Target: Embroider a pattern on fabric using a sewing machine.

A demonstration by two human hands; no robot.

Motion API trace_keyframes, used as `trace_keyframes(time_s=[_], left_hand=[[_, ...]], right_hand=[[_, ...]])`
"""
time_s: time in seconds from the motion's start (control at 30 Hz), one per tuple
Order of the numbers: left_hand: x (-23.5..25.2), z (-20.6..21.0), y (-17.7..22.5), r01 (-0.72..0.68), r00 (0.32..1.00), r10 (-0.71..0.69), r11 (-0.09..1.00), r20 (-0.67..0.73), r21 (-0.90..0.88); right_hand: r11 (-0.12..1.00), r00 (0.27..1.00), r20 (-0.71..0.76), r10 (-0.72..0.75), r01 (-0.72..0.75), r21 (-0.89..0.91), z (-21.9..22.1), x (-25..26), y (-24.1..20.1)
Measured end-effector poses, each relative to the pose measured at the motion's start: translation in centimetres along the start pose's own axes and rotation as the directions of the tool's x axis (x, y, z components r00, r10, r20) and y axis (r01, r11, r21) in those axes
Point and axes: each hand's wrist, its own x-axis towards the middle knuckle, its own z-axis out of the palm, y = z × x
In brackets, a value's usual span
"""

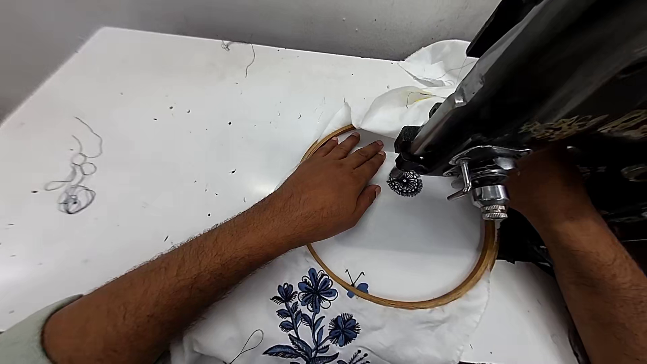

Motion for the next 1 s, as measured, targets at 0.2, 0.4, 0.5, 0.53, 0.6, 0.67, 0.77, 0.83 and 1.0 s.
trace_keyframes(time_s=[0.2, 0.4, 0.5, 0.53, 0.6, 0.67, 0.77, 0.83, 1.0], left_hand=[[-0.1, 0.1, 0.2, 0.003, 1.000, -0.003, 1.000, 0.000, 0.001], [-0.2, -0.1, -0.1, -0.005, 1.000, 0.005, 1.000, 0.008, -0.003], [-0.2, -0.1, 0.0, -0.003, 1.000, 0.003, 1.000, 0.010, 0.002], [-0.2, 0.0, 0.1, -0.007, 1.000, 0.007, 1.000, 0.001, 0.004], [0.0, 0.3, 0.2, -0.015, 1.000, 0.015, 1.000, -0.013, 0.004], [0.0, 0.2, 0.1, -0.015, 1.000, 0.015, 1.000, -0.011, 0.004], [-0.2, -0.1, -0.1, -0.009, 1.000, 0.009, 1.000, 0.011, 0.007], [-0.2, 0.0, 0.0, -0.010, 1.000, 0.010, 1.000, 0.009, 0.008], [-0.1, 0.3, 0.1, -0.028, 1.000, 0.028, 1.000, -0.012, -0.003]], right_hand=[[1.000, 0.999, 0.040, 0.007, -0.007, -0.003, -0.4, 0.0, -0.1], [1.000, 1.000, -0.008, -0.030, 0.030, 0.005, 0.1, -0.2, 0.0], [1.000, 1.000, 0.025, -0.018, 0.019, -0.011, 0.0, 0.0, 0.1], [1.000, 0.999, 0.046, 0.000, 0.001, -0.019, -0.3, 0.1, 0.0], [0.999, 0.998, 0.063, 0.020, -0.018, -0.032, -0.5, 0.2, 0.0], [1.000, 0.999, 0.037, 0.018, -0.017, -0.025, -0.3, 0.1, 0.0], [1.000, 1.000, 0.018, 0.005, -0.005, -0.029, 0.0, -0.1, -0.1], [0.999, 0.998, 0.064, 0.019, -0.017, -0.041, -0.3, 0.0, -0.1], [0.997, 0.996, 0.067, 0.063, -0.060, -0.043, -0.7, -0.1, -0.5]])
